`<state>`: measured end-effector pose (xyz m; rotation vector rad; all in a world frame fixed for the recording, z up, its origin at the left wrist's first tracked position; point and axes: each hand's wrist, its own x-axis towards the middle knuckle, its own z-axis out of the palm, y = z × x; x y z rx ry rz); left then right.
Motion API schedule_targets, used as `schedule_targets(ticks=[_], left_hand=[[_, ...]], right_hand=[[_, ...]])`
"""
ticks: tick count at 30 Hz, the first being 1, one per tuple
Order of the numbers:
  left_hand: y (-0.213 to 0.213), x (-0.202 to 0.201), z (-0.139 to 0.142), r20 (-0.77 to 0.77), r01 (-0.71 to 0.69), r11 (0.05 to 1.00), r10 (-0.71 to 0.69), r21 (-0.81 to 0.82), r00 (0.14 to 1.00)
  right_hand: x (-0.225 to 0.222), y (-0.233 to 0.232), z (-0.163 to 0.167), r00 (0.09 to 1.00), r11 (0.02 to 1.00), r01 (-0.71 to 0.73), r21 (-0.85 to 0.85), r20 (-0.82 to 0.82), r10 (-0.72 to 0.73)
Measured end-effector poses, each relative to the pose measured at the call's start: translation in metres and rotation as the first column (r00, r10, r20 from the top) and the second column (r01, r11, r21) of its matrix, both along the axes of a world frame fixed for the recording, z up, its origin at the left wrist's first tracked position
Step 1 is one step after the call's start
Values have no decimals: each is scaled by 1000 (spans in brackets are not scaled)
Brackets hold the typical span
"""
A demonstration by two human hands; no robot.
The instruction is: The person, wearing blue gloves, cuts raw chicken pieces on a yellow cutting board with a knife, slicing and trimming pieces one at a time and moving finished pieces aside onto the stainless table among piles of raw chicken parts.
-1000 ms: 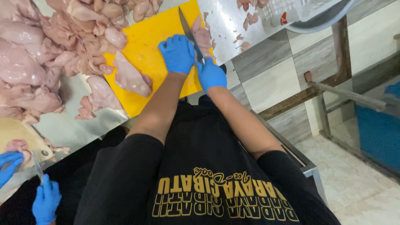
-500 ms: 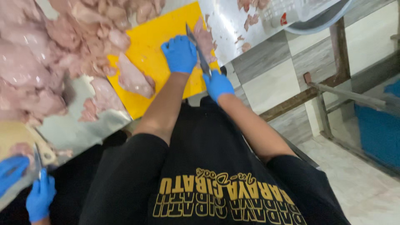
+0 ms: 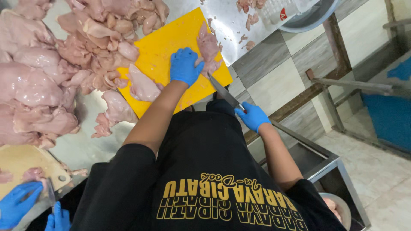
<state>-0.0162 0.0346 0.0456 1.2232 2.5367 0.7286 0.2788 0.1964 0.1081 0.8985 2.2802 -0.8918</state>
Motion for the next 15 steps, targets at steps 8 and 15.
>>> schedule_targets(ticks=[8, 15], left_hand=[[-34, 11, -53, 885, -544, 805, 54, 235, 462], [-53, 34, -46, 990, -807, 573, -104, 142, 100]], right_hand=[[-15, -34, 11, 939, 986, 77, 149, -345, -21], [-31, -61, -30, 961, 993, 104, 59, -263, -85]])
